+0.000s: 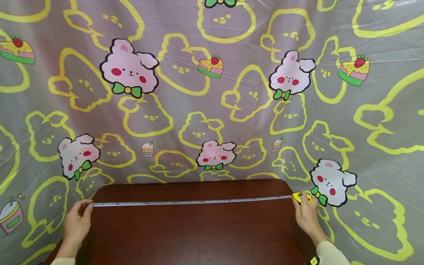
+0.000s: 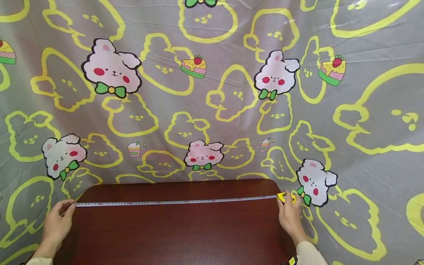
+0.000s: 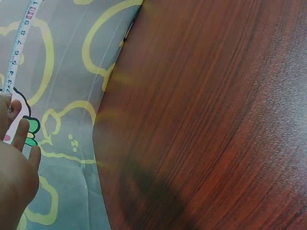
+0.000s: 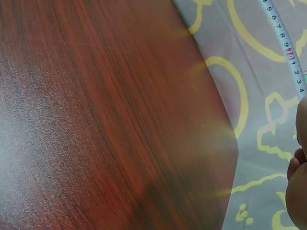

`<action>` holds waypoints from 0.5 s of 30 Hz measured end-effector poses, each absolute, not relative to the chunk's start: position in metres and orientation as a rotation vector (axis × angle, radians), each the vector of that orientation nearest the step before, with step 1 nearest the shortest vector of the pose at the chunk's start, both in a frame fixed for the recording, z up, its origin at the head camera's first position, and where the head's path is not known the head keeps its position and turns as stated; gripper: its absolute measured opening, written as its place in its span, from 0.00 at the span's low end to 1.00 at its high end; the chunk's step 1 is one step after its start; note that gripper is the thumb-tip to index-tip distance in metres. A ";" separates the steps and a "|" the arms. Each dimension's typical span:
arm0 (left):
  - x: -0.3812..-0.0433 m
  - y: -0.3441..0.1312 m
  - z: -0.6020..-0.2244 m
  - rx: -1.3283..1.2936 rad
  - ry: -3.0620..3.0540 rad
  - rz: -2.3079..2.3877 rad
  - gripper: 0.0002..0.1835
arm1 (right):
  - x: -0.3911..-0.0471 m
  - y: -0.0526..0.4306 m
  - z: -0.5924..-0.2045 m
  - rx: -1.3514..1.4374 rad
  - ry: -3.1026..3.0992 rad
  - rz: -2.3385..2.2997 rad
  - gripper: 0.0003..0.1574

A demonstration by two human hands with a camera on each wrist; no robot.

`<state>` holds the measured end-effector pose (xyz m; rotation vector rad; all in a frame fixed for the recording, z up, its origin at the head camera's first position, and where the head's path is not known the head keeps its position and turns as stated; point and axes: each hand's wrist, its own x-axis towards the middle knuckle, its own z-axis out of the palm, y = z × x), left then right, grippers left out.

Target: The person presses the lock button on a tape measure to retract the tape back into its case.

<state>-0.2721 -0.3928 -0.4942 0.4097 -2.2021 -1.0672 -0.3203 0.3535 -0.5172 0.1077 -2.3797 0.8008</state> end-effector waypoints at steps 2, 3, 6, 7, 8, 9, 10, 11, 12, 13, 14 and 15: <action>-0.272 -0.393 -0.494 0.412 -2.208 -1.072 0.13 | -0.320 0.353 -0.515 0.104 -2.391 0.820 0.31; -0.271 -0.392 -0.494 0.415 -2.208 -1.079 0.13 | -0.319 0.353 -0.515 0.101 -2.399 0.829 0.31; -0.271 -0.392 -0.493 0.421 -2.208 -1.106 0.13 | -0.318 0.354 -0.514 0.105 -2.416 0.849 0.31; -0.270 -0.393 -0.493 0.422 -2.210 -1.113 0.13 | -0.318 0.354 -0.514 0.110 -2.421 0.852 0.31; -0.270 -0.393 -0.493 0.421 -2.213 -1.119 0.13 | -0.319 0.355 -0.514 0.120 -2.420 0.849 0.31; -0.270 -0.393 -0.493 0.418 -2.218 -1.127 0.13 | -0.319 0.355 -0.514 0.133 -2.415 0.847 0.30; -0.270 -0.393 -0.492 0.418 -2.224 -1.130 0.14 | -0.319 0.355 -0.514 0.148 -2.407 0.845 0.30; -0.270 -0.393 -0.492 0.417 -2.229 -1.132 0.14 | -0.319 0.356 -0.514 0.163 -2.400 0.841 0.29; -0.270 -0.394 -0.492 0.410 -2.233 -1.136 0.14 | -0.319 0.356 -0.514 0.178 -2.389 0.837 0.29; -0.270 -0.394 -0.492 0.406 -2.236 -1.134 0.14 | -0.320 0.356 -0.514 0.192 -2.380 0.834 0.28; -0.270 -0.394 -0.491 0.404 -2.240 -1.137 0.14 | -0.320 0.356 -0.515 0.200 -2.378 0.833 0.28; -0.270 -0.394 -0.491 0.405 -2.242 -1.137 0.14 | -0.321 0.356 -0.514 0.205 -2.382 0.834 0.28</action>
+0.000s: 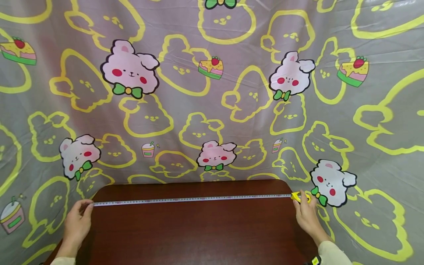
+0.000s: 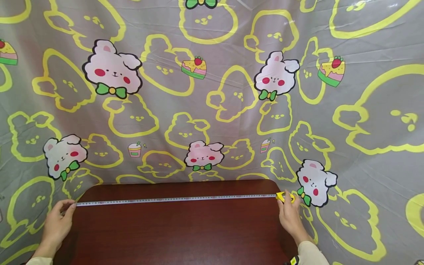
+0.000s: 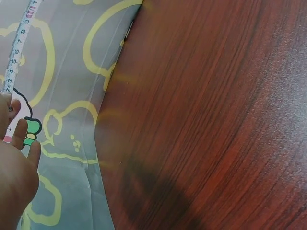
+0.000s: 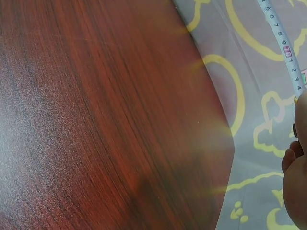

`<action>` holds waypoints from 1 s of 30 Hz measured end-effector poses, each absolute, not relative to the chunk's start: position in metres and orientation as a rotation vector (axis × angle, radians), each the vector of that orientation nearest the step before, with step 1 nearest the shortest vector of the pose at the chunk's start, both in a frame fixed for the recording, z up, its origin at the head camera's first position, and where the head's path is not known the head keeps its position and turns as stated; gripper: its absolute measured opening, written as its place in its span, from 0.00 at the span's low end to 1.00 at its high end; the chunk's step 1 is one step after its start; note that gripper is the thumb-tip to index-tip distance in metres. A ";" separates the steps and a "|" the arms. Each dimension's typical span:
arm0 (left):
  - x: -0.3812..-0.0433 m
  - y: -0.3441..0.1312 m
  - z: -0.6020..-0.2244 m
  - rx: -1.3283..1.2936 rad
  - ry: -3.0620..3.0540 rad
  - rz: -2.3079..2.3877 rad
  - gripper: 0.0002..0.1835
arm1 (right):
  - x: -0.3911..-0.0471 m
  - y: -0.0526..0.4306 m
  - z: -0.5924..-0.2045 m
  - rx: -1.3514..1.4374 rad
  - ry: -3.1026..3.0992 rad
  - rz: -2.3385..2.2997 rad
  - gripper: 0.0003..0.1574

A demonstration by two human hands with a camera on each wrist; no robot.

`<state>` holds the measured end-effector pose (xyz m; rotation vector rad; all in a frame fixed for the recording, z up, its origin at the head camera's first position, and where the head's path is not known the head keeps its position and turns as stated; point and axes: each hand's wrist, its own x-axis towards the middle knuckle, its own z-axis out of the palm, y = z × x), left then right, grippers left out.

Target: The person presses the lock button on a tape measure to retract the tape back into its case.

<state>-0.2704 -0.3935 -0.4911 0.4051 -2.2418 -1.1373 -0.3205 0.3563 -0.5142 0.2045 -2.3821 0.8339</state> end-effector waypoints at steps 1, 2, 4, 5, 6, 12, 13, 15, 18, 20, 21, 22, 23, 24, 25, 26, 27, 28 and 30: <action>-0.271 -0.393 -0.491 0.401 -2.241 -1.138 0.14 | -0.321 0.356 -0.514 0.206 -2.389 0.836 0.28; -0.271 -0.393 -0.491 0.399 -2.242 -1.137 0.14 | -0.321 0.357 -0.514 0.205 -2.398 0.840 0.28; -0.271 -0.392 -0.490 0.399 -2.243 -1.133 0.14 | -0.320 0.357 -0.514 0.194 -2.423 0.855 0.29; -0.271 -0.392 -0.490 0.397 -2.242 -1.136 0.14 | -0.320 0.357 -0.514 0.187 -2.437 0.861 0.29; -0.271 -0.392 -0.490 0.394 -2.241 -1.133 0.14 | -0.320 0.357 -0.513 0.181 -2.444 0.865 0.30; -0.271 -0.393 -0.492 0.396 -2.243 -1.135 0.14 | -0.318 0.357 -0.513 0.124 -2.442 0.877 0.33; -0.270 -0.393 -0.492 0.399 -2.244 -1.134 0.14 | -0.317 0.356 -0.513 0.119 -2.435 0.878 0.33; -0.270 -0.393 -0.494 0.404 -2.245 -1.121 0.14 | -0.318 0.357 -0.514 0.120 -2.416 0.872 0.34; -0.270 -0.393 -0.495 0.400 -2.250 -1.081 0.13 | -0.318 0.356 -0.515 0.133 -2.404 0.863 0.35; -0.269 -0.392 -0.496 0.384 -2.251 -1.064 0.12 | -0.318 0.355 -0.516 0.141 -2.403 0.858 0.35; -0.269 -0.392 -0.496 0.376 -2.251 -1.058 0.12 | -0.318 0.354 -0.517 0.138 -2.410 0.859 0.36; -0.269 -0.392 -0.496 0.365 -2.252 -1.055 0.12 | -0.318 0.354 -0.517 0.134 -2.418 0.856 0.36; -0.268 -0.391 -0.496 0.355 -2.252 -1.055 0.12 | -0.318 0.353 -0.517 0.131 -2.424 0.859 0.36; -0.268 -0.391 -0.497 0.351 -2.253 -1.056 0.12 | -0.318 0.353 -0.517 0.121 -2.434 0.859 0.37; -0.268 -0.390 -0.497 0.348 -2.255 -1.060 0.12 | -0.317 0.352 -0.517 0.110 -2.446 0.861 0.37; -0.268 -0.389 -0.497 0.348 -2.257 -1.064 0.12 | -0.317 0.352 -0.518 0.100 -2.456 0.863 0.37; -0.267 -0.389 -0.498 0.351 -2.261 -1.069 0.12 | -0.317 0.351 -0.518 0.089 -2.470 0.864 0.38; -0.267 -0.389 -0.499 0.356 -2.266 -1.073 0.12 | -0.316 0.350 -0.518 0.079 -2.482 0.863 0.38; -0.267 -0.388 -0.500 0.370 -2.272 -1.082 0.12 | -0.315 0.350 -0.518 0.070 -2.499 0.864 0.39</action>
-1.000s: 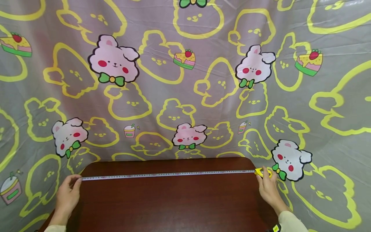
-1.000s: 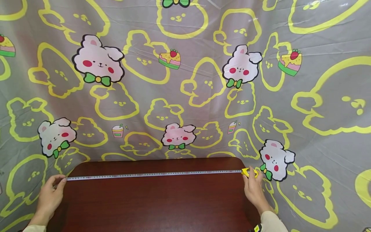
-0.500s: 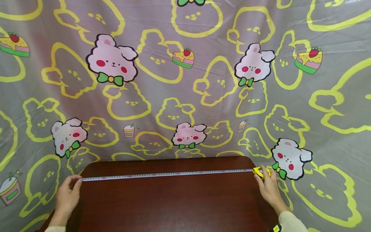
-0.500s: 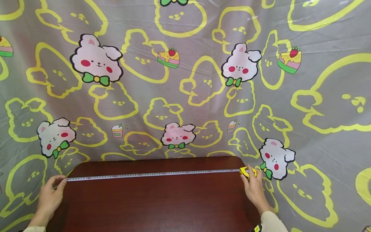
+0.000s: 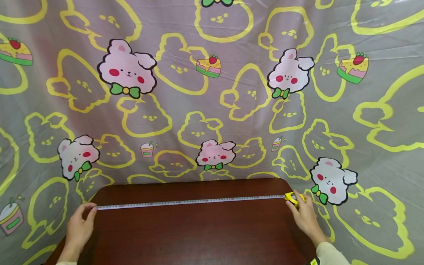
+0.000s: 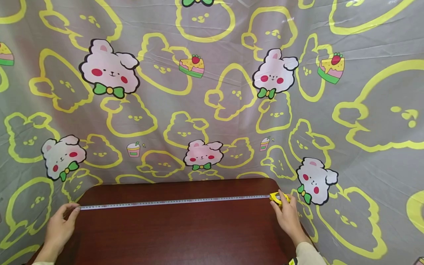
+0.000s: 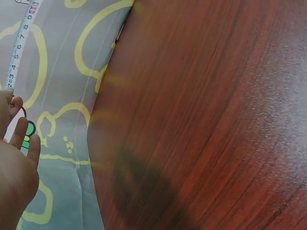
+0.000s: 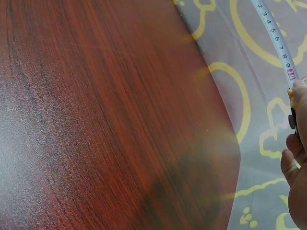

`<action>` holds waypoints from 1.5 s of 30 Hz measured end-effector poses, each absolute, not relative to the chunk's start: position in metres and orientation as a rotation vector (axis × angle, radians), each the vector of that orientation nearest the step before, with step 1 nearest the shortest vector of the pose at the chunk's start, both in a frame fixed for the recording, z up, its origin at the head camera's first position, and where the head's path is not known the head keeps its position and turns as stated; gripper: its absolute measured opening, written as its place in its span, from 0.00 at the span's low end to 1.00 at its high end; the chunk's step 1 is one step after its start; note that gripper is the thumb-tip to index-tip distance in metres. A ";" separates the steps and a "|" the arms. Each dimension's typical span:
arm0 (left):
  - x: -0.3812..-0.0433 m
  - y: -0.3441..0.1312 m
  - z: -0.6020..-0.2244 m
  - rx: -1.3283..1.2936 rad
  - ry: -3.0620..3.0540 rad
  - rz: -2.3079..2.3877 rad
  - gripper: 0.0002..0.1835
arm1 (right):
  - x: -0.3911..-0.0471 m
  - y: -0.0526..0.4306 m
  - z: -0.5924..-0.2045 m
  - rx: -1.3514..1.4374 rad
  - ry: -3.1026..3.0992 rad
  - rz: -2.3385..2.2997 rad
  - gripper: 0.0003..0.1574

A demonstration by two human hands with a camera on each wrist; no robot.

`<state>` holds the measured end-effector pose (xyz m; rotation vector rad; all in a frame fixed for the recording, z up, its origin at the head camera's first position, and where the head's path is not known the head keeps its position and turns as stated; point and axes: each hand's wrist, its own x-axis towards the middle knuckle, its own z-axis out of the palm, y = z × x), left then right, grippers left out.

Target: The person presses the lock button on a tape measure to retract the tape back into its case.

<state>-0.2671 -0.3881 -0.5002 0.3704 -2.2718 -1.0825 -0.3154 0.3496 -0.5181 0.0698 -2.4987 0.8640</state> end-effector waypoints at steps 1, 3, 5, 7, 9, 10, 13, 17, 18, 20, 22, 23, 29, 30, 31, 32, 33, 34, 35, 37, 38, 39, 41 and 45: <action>-0.267 -0.388 -0.501 0.374 -2.274 -1.093 0.12 | -0.316 0.349 -0.518 0.074 -2.501 0.861 0.39; -0.267 -0.388 -0.503 0.377 -2.278 -1.099 0.12 | -0.316 0.348 -0.519 0.082 -2.500 0.858 0.39; -0.268 -0.387 -0.504 0.375 -2.277 -1.106 0.12 | -0.316 0.346 -0.519 0.087 -2.497 0.863 0.39; -0.268 -0.387 -0.506 0.369 -2.277 -1.109 0.12 | -0.316 0.344 -0.519 0.086 -2.497 0.865 0.39; -0.269 -0.386 -0.507 0.360 -2.275 -1.109 0.12 | -0.316 0.341 -0.518 0.082 -2.495 0.867 0.39; -0.269 -0.385 -0.508 0.352 -2.276 -1.105 0.12 | -0.316 0.340 -0.518 0.087 -2.489 0.866 0.39; -0.269 -0.384 -0.509 0.339 -2.280 -1.086 0.12 | -0.315 0.337 -0.519 0.109 -2.467 0.854 0.39; -0.269 -0.384 -0.510 0.332 -2.295 -1.056 0.11 | -0.314 0.333 -0.519 0.130 -2.465 0.872 0.38; -0.269 -0.384 -0.510 0.329 -2.299 -1.047 0.11 | -0.314 0.332 -0.519 0.133 -2.466 0.880 0.39; -0.270 -0.384 -0.510 0.319 -2.305 -1.035 0.11 | -0.314 0.331 -0.519 0.133 -2.465 0.892 0.38; -0.270 -0.384 -0.510 0.306 -2.308 -1.027 0.11 | -0.315 0.330 -0.520 0.136 -2.455 0.896 0.38; -0.270 -0.384 -0.510 0.302 -2.310 -1.020 0.11 | -0.315 0.329 -0.520 0.134 -2.452 0.895 0.38; -0.269 -0.380 -0.512 0.293 -2.321 -1.005 0.11 | -0.317 0.326 -0.524 0.116 -2.461 0.889 0.39; -0.268 -0.380 -0.512 0.293 -2.322 -1.001 0.10 | -0.317 0.325 -0.524 0.114 -2.462 0.891 0.39; -0.268 -0.379 -0.513 0.293 -2.326 -0.990 0.10 | -0.317 0.325 -0.524 0.111 -2.468 0.897 0.40; -0.269 -0.378 -0.514 0.288 -2.327 -0.993 0.10 | -0.317 0.324 -0.524 0.109 -2.472 0.900 0.40; -0.269 -0.377 -0.514 0.281 -2.327 -0.989 0.10 | -0.316 0.324 -0.524 0.106 -2.477 0.906 0.40; -0.269 -0.376 -0.515 0.274 -2.327 -0.980 0.09 | -0.316 0.324 -0.524 0.101 -2.483 0.910 0.40; -0.269 -0.375 -0.515 0.262 -2.329 -0.981 0.09 | -0.316 0.324 -0.523 0.098 -2.488 0.912 0.40; -0.270 -0.373 -0.515 0.235 -2.326 -0.973 0.09 | -0.315 0.323 -0.523 0.091 -2.492 0.915 0.40; -0.270 -0.371 -0.515 0.224 -2.322 -0.968 0.09 | -0.315 0.323 -0.523 0.090 -2.491 0.912 0.40; -0.270 -0.369 -0.515 0.220 -2.320 -0.953 0.08 | -0.314 0.322 -0.523 0.090 -2.488 0.912 0.40; -0.270 -0.368 -0.514 0.211 -2.323 -0.939 0.08 | -0.314 0.321 -0.524 0.097 -2.477 0.907 0.40; -0.270 -0.367 -0.517 0.219 -2.329 -0.924 0.07 | -0.313 0.319 -0.526 0.104 -2.480 0.914 0.40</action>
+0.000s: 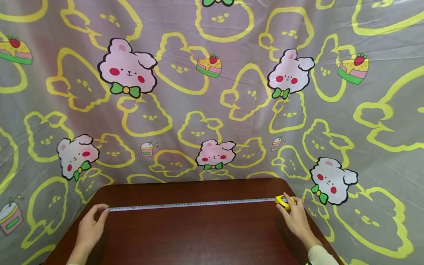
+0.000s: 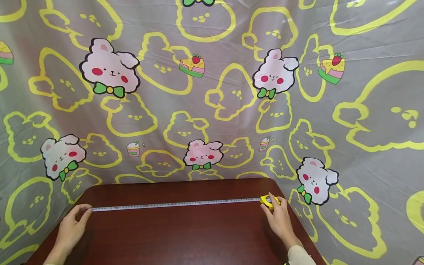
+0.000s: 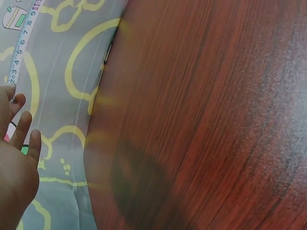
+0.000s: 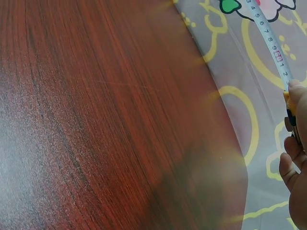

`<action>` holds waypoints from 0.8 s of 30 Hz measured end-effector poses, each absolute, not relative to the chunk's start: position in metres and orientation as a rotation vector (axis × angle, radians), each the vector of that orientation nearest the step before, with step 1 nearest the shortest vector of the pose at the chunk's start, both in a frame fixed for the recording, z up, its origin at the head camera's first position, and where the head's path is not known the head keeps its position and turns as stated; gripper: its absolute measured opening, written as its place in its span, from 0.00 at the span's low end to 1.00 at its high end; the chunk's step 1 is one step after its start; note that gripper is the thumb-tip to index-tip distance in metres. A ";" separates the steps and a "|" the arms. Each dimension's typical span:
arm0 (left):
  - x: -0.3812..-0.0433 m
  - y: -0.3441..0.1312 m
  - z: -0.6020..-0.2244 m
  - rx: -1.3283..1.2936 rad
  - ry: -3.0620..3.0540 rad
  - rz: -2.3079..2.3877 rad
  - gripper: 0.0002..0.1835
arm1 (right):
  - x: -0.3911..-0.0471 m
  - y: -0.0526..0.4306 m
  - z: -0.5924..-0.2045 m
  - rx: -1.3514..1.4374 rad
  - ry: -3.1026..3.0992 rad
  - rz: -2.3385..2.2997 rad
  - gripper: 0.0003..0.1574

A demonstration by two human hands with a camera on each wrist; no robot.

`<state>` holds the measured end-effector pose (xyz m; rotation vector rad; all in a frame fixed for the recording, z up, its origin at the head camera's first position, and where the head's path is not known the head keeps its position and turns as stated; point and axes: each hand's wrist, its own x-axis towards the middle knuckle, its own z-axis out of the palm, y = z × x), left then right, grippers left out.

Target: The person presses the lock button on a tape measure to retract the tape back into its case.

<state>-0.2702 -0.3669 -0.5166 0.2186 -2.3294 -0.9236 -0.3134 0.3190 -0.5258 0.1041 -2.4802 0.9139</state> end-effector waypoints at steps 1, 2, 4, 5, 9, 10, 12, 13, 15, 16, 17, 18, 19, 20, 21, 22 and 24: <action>-0.270 -0.367 -0.518 0.217 -2.330 -0.922 0.07 | -0.314 0.318 -0.527 0.106 -2.483 0.911 0.40; -0.269 -0.368 -0.519 0.215 -2.331 -0.922 0.07 | -0.314 0.317 -0.527 0.107 -2.485 0.910 0.40; -0.268 -0.367 -0.521 0.208 -2.332 -0.922 0.07 | -0.313 0.316 -0.527 0.112 -2.485 0.903 0.40; -0.267 -0.367 -0.523 0.206 -2.332 -0.923 0.07 | -0.313 0.316 -0.528 0.115 -2.483 0.895 0.39; -0.265 -0.366 -0.525 0.208 -2.335 -0.930 0.06 | -0.313 0.315 -0.529 0.142 -2.468 0.880 0.39; -0.264 -0.366 -0.525 0.214 -2.334 -0.931 0.06 | -0.313 0.314 -0.529 0.149 -2.464 0.877 0.39; -0.263 -0.366 -0.525 0.223 -2.335 -0.929 0.06 | -0.313 0.313 -0.529 0.158 -2.464 0.880 0.39; -0.263 -0.366 -0.525 0.223 -2.336 -0.926 0.06 | -0.314 0.312 -0.530 0.161 -2.465 0.882 0.39; -0.262 -0.366 -0.525 0.221 -2.334 -0.921 0.06 | -0.314 0.311 -0.530 0.160 -2.468 0.882 0.39; -0.262 -0.366 -0.525 0.216 -2.332 -0.917 0.06 | -0.314 0.311 -0.530 0.161 -2.468 0.884 0.39; -0.262 -0.366 -0.524 0.211 -2.330 -0.915 0.06 | -0.315 0.311 -0.530 0.163 -2.468 0.886 0.39; -0.262 -0.366 -0.524 0.204 -2.326 -0.912 0.06 | -0.314 0.311 -0.530 0.163 -2.466 0.882 0.39; -0.263 -0.365 -0.524 0.196 -2.320 -0.916 0.06 | -0.315 0.311 -0.531 0.164 -2.462 0.879 0.39; -0.263 -0.365 -0.523 0.188 -2.314 -0.918 0.06 | -0.315 0.311 -0.531 0.167 -2.455 0.876 0.39; -0.264 -0.364 -0.523 0.180 -2.306 -0.923 0.06 | -0.315 0.312 -0.531 0.171 -2.448 0.872 0.38; -0.265 -0.363 -0.523 0.170 -2.298 -0.925 0.05 | -0.315 0.313 -0.531 0.174 -2.440 0.869 0.38; -0.268 -0.361 -0.522 0.149 -2.284 -0.932 0.05 | -0.314 0.315 -0.531 0.174 -2.428 0.864 0.38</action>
